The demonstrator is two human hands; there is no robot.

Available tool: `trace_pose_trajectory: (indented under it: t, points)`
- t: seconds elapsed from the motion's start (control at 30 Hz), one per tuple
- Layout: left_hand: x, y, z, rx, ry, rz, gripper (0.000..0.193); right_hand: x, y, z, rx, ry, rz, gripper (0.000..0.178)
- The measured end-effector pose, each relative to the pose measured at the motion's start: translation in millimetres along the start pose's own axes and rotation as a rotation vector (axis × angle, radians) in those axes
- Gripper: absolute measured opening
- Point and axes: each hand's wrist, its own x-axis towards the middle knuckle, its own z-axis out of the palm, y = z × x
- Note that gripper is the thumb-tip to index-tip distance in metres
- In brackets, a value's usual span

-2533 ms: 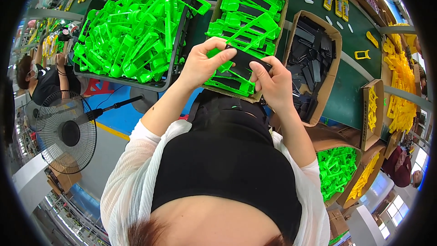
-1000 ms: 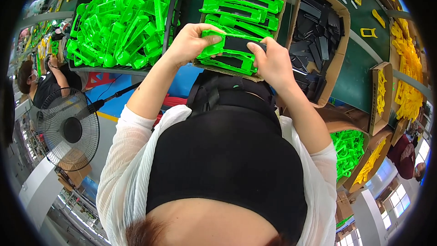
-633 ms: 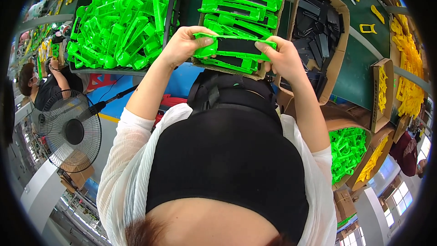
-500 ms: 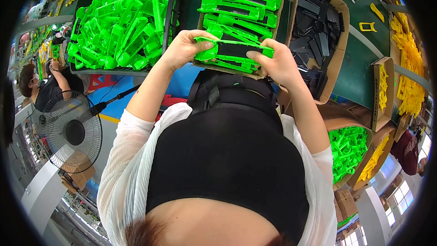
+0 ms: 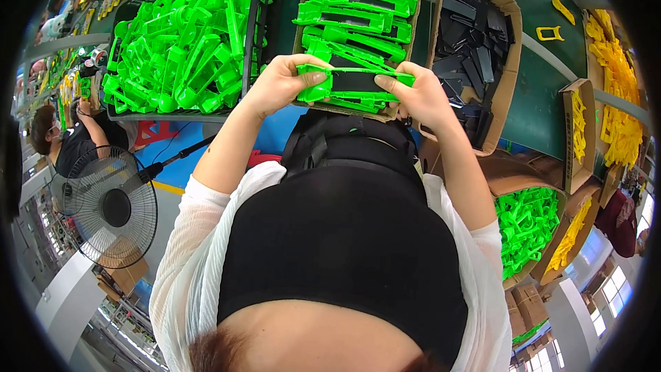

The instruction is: Assembling plastic components by snapping black strips into green plastic frames on a factory assembly line.

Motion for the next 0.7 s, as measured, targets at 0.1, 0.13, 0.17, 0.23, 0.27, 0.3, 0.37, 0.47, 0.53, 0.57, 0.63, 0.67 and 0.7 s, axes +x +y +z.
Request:
trace_pose_trajectory:
  t: [0.1, 0.13, 0.17, 0.23, 0.27, 0.3, 0.37, 0.47, 0.53, 0.57, 0.63, 0.67, 0.7]
  points:
    - [1.0, 8.9, 1.4, -0.133, -0.018, -0.119, 0.014, -0.7, 1.9, -2.0, 0.058, -0.081, -0.030, 0.022]
    - [1.8, 9.5, 2.9, -0.130, -0.023, -0.118, 0.014, -0.2, 3.1, -0.9, 0.061, -0.075, -0.031, 0.022]
    - [2.2, 10.4, 5.0, -0.093, -0.019, -0.103, 0.014, 0.0, 2.8, 1.0, 0.031, -0.031, -0.093, 0.021]
    - [5.3, 5.9, 6.0, 0.046, 0.005, -0.013, 0.013, 3.8, 11.6, 4.7, -0.146, 0.128, -0.260, 0.019]
    - [7.2, 3.1, 4.4, 0.048, 0.003, -0.010, 0.013, 6.1, 15.1, 4.9, -0.146, 0.132, -0.262, 0.019]
    - [8.6, 1.6, 2.9, 0.093, 0.017, -0.003, 0.014, 7.5, 15.6, 5.6, -0.263, 0.240, -0.404, 0.019]
    - [6.9, 5.5, 5.1, 0.233, 0.065, 0.139, 0.014, 8.1, 15.2, 8.3, -0.427, 0.399, -0.588, 0.017]
    - [3.2, 15.7, 2.6, 0.145, 0.015, -0.129, 0.015, 6.7, 16.5, 9.0, -0.335, 0.322, -0.358, 0.015]
    - [-0.2, 12.6, 2.6, 0.154, -0.057, 0.181, 0.016, 11.6, 19.9, 8.2, -0.120, 0.280, -0.267, 0.016]
    - [-1.6, 15.5, 0.8, 0.219, -0.046, 0.208, 0.016, 12.0, 20.3, 8.5, -0.085, 0.293, -0.321, 0.016]
    - [0.6, 22.0, -3.1, 0.250, -0.062, 0.143, 0.016, 8.5, 15.2, 10.1, -0.041, 0.297, -0.424, 0.022]
    - [0.7, 23.2, -4.8, 0.282, -0.082, 0.074, 0.016, 9.0, 14.5, 10.4, -0.045, 0.292, -0.429, 0.022]
    - [0.3, 22.4, -4.7, 0.280, -0.076, 0.077, 0.016, 10.1, 14.8, 10.1, -0.155, 0.333, -0.511, 0.025]
